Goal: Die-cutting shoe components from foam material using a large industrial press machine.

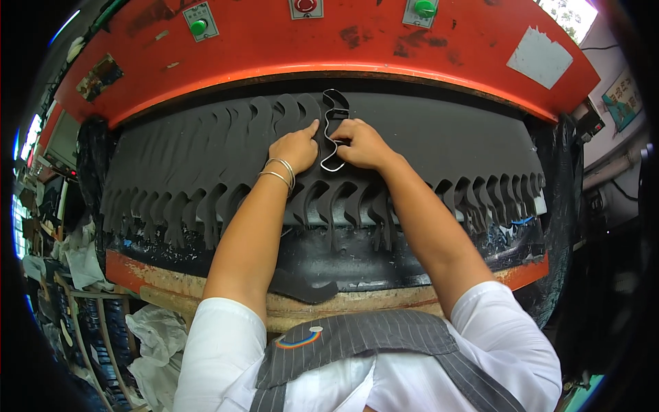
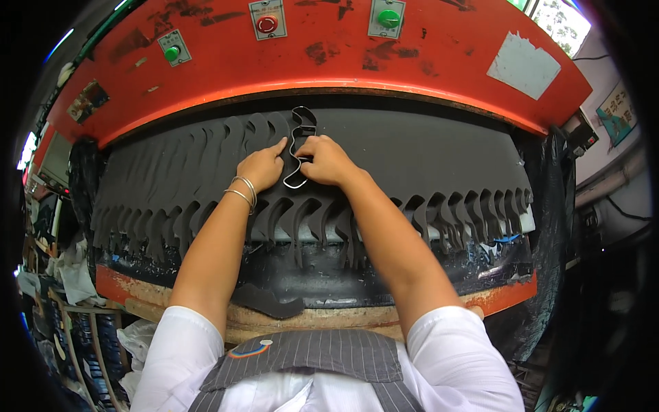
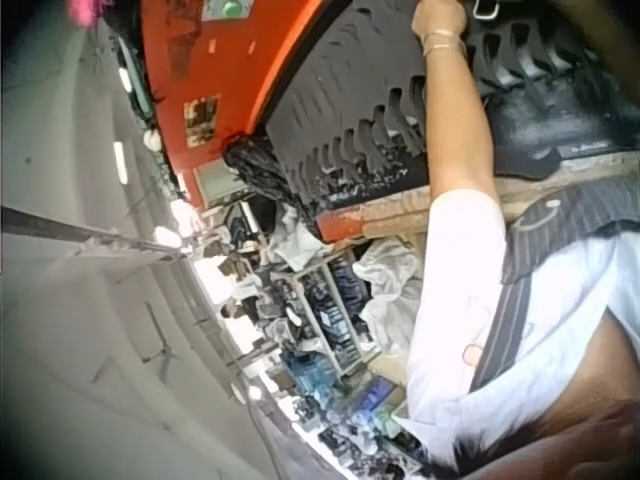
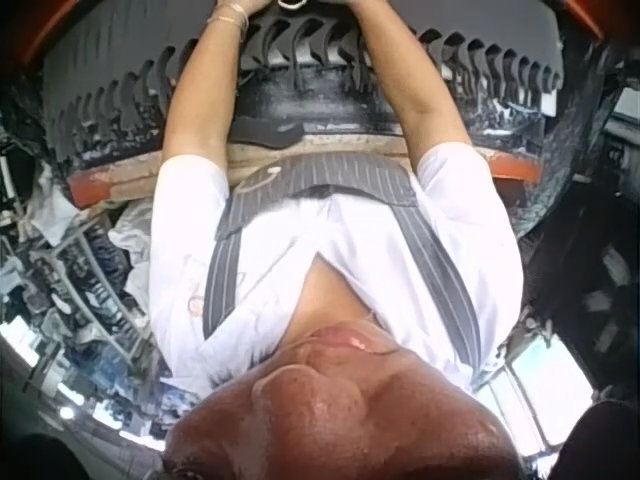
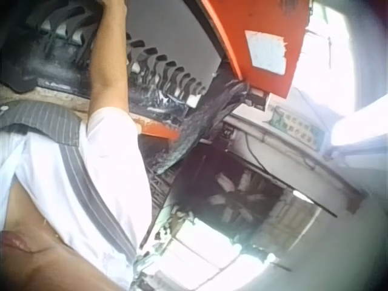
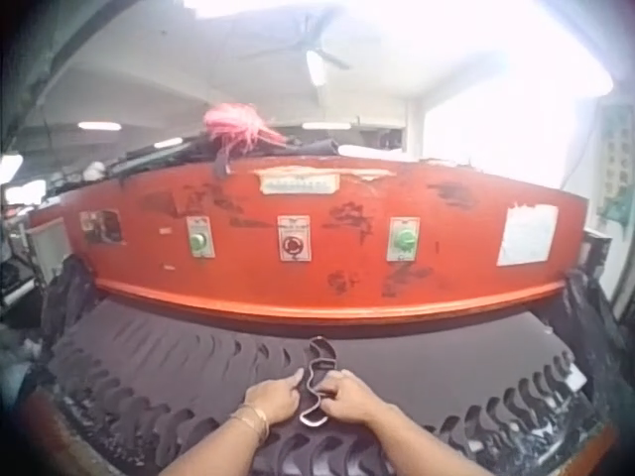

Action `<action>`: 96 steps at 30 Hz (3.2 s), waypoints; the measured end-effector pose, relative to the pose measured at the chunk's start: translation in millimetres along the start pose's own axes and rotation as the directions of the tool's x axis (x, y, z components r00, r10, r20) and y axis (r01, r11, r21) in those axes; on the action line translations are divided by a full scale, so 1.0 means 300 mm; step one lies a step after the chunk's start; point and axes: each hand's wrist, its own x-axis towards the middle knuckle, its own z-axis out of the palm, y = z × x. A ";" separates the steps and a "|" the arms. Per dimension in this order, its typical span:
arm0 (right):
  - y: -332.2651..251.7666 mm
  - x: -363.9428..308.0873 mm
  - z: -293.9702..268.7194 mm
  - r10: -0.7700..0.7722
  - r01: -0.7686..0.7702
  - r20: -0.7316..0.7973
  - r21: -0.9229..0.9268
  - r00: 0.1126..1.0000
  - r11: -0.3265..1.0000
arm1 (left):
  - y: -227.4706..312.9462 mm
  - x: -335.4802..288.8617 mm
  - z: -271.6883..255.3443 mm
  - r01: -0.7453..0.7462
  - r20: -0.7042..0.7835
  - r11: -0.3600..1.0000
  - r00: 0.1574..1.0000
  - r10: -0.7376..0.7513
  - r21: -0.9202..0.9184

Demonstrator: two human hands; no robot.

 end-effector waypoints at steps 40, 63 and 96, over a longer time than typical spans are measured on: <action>-0.190 -0.340 -0.210 -0.278 -0.123 -0.828 -0.381 0.487 0.916 | -0.265 -0.412 -0.187 -0.368 -0.568 0.868 0.814 0.126 -0.334; -0.421 -0.890 0.091 0.236 -0.212 -0.002 -0.448 0.972 0.869 | -0.064 -0.813 0.170 -0.247 -0.237 0.965 0.946 0.221 -0.087; -0.364 -0.332 -0.216 0.152 -0.136 0.256 -0.078 0.955 0.988 | 0.054 -0.414 -0.019 -0.380 -0.571 0.905 0.793 0.212 -0.192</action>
